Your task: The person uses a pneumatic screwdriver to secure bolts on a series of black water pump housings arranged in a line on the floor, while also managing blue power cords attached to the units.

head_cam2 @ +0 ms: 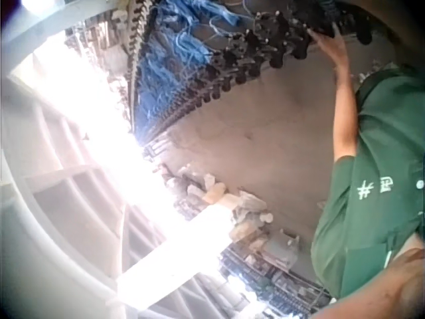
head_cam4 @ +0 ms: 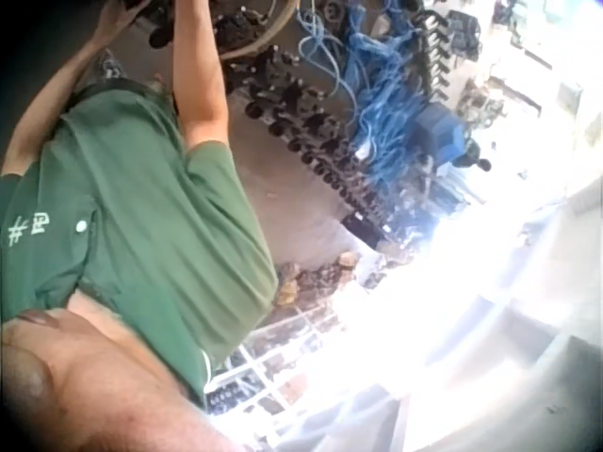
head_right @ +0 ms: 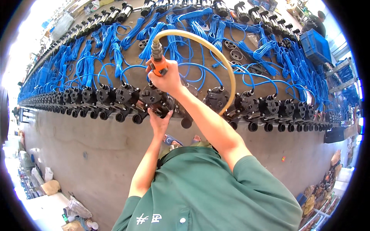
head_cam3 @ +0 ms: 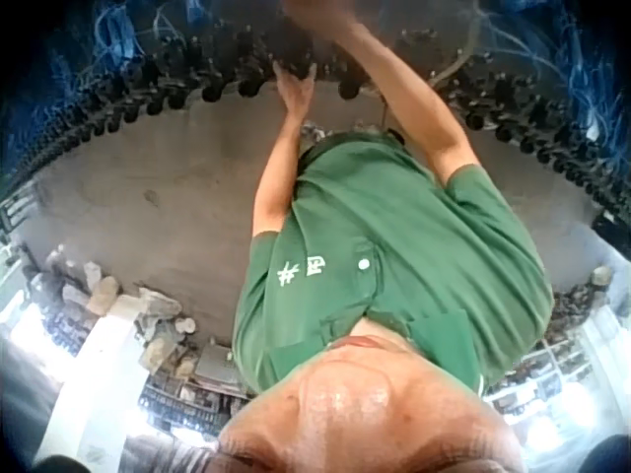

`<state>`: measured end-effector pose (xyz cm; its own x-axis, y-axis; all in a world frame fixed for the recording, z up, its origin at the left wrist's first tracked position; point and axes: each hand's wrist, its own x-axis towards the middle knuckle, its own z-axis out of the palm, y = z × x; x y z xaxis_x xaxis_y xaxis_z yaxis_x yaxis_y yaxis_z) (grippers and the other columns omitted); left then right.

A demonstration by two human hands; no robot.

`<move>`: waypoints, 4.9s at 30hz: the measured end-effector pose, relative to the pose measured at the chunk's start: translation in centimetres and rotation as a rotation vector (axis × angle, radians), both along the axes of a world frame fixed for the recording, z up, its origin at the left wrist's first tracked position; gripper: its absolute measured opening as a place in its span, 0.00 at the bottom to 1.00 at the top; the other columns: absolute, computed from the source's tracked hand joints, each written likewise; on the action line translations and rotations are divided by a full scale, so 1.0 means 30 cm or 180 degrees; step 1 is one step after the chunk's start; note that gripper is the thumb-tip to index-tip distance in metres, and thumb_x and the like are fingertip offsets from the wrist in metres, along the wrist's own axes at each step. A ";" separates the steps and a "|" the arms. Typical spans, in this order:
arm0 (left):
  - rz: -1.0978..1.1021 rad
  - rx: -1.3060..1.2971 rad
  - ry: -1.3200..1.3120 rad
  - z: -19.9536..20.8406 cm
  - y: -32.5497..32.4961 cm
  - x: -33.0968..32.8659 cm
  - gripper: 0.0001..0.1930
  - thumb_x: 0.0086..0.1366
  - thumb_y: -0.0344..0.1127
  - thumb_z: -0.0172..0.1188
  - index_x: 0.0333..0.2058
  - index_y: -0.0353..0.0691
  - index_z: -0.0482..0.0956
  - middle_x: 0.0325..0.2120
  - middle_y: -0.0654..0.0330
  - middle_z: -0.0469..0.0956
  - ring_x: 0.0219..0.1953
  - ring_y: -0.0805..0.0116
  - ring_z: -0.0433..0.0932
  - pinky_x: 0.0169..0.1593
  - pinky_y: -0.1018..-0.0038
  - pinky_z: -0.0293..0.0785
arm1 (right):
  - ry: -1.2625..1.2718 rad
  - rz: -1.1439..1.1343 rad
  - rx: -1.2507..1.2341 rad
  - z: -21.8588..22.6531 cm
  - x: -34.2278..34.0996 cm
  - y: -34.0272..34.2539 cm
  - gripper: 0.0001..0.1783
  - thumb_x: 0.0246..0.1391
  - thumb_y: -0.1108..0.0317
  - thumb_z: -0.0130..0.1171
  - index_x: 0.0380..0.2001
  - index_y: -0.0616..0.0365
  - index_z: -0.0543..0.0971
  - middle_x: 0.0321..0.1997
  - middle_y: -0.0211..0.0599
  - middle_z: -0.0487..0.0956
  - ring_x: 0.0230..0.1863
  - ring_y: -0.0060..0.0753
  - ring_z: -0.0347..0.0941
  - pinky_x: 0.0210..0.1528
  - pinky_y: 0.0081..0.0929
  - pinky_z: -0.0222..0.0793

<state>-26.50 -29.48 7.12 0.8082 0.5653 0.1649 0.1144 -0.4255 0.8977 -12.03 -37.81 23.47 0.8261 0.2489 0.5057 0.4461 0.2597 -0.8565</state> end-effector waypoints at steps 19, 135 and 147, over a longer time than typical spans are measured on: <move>0.0210 0.0299 0.0112 -0.055 -0.023 -0.069 0.32 0.56 0.35 0.71 0.54 0.26 0.65 0.46 0.41 0.73 0.47 0.45 0.74 0.52 0.58 0.70 | 0.0443 0.0447 0.0385 0.004 -0.180 -0.008 0.14 0.43 0.81 0.57 0.38 0.68 0.78 0.34 0.38 0.82 0.35 0.26 0.80 0.40 0.26 0.76; -0.6856 0.1207 -0.0364 -0.167 0.088 0.897 0.08 0.52 0.31 0.62 0.32 0.36 0.84 0.30 0.52 0.83 0.36 0.50 0.82 0.40 0.61 0.79 | 0.0235 -0.1813 -0.1430 0.015 -0.005 -0.057 0.11 0.41 0.79 0.60 0.33 0.65 0.80 0.27 0.39 0.83 0.27 0.31 0.81 0.34 0.25 0.79; -0.3079 0.1430 -0.0480 0.460 0.223 1.054 0.08 0.61 0.32 0.65 0.37 0.36 0.83 0.27 0.55 0.82 0.25 0.60 0.78 0.34 0.67 0.75 | 0.0416 -0.0990 0.0400 0.208 -0.091 -0.297 0.15 0.50 0.80 0.59 0.43 0.63 0.76 0.36 0.45 0.79 0.29 0.26 0.76 0.30 0.21 0.76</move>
